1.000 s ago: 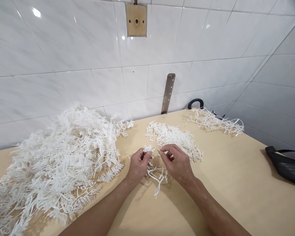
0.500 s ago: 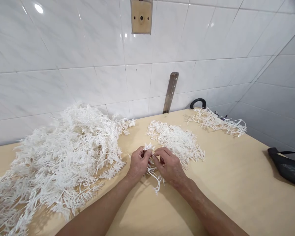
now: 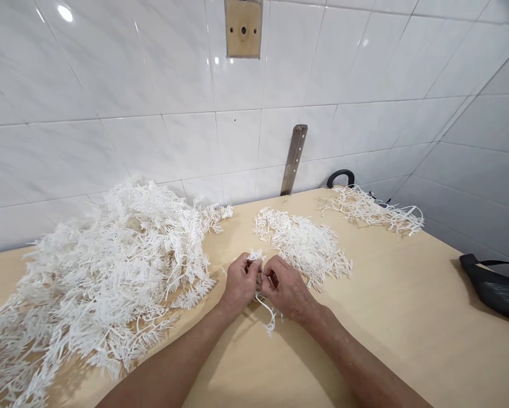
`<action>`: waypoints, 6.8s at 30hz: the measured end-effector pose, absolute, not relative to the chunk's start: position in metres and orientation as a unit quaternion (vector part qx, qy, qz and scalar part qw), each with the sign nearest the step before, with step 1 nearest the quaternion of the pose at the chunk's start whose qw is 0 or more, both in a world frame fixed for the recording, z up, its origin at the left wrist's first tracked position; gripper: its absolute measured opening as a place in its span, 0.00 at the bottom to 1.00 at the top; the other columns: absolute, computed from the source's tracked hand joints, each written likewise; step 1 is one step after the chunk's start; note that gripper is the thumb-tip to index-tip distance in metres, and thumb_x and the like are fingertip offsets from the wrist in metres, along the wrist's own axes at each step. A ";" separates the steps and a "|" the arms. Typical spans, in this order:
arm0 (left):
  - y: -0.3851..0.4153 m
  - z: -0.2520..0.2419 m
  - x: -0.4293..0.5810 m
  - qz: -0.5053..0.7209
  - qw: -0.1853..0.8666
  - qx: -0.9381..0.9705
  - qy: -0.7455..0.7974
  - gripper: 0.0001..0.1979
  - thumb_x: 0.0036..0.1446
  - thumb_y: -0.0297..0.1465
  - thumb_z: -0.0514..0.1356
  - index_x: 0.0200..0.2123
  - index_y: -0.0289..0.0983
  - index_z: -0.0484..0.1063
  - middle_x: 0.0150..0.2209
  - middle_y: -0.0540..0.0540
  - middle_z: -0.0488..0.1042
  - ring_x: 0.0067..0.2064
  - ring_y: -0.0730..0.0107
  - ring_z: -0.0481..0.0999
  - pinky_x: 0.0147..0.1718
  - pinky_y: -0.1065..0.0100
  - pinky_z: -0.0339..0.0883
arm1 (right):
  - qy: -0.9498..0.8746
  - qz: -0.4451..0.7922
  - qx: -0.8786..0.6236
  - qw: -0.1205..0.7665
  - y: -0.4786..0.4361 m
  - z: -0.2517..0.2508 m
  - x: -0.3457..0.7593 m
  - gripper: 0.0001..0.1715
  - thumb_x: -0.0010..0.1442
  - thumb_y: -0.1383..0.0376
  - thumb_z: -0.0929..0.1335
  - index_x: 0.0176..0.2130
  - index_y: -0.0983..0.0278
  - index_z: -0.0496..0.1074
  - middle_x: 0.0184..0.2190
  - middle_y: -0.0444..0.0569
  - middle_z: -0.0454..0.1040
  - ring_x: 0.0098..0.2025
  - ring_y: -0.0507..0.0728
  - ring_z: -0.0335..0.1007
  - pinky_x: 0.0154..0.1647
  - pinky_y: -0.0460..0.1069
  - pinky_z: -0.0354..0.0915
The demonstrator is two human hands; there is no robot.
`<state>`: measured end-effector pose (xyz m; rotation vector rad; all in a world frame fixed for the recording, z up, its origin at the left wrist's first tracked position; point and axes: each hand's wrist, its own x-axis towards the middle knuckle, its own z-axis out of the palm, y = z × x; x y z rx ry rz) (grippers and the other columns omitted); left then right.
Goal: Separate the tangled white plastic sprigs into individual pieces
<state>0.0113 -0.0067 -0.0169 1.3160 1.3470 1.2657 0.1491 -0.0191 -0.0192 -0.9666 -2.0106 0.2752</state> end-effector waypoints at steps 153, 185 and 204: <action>-0.015 -0.006 0.010 0.416 0.564 0.577 0.420 0.17 0.53 0.44 0.64 0.31 0.34 0.72 0.27 0.48 0.71 0.30 0.70 0.71 0.32 0.69 0.65 | -0.674 0.121 -0.592 0.425 -0.003 0.007 0.209 0.12 0.60 0.61 0.65 0.40 0.62 0.74 0.29 0.48 0.77 0.23 0.54 0.67 0.32 0.50 0.64; -0.015 -0.007 0.013 0.391 0.511 0.626 0.442 0.14 0.56 0.41 0.61 0.28 0.35 0.70 0.25 0.50 0.68 0.28 0.72 0.67 0.28 0.71 0.62 | -0.713 0.049 -0.571 0.405 0.002 -0.008 0.205 0.09 0.62 0.67 0.62 0.32 0.63 0.70 0.30 0.49 0.75 0.29 0.55 0.68 0.35 0.49 0.61; -0.016 -0.005 0.014 0.451 0.533 0.561 0.445 0.15 0.54 0.43 0.64 0.29 0.34 0.74 0.23 0.49 0.72 0.25 0.73 0.68 0.27 0.70 0.62 | -0.737 0.307 -0.499 0.337 -0.014 0.015 0.191 0.11 0.61 0.60 0.66 0.34 0.61 0.77 0.29 0.44 0.78 0.29 0.53 0.68 0.30 0.47 0.62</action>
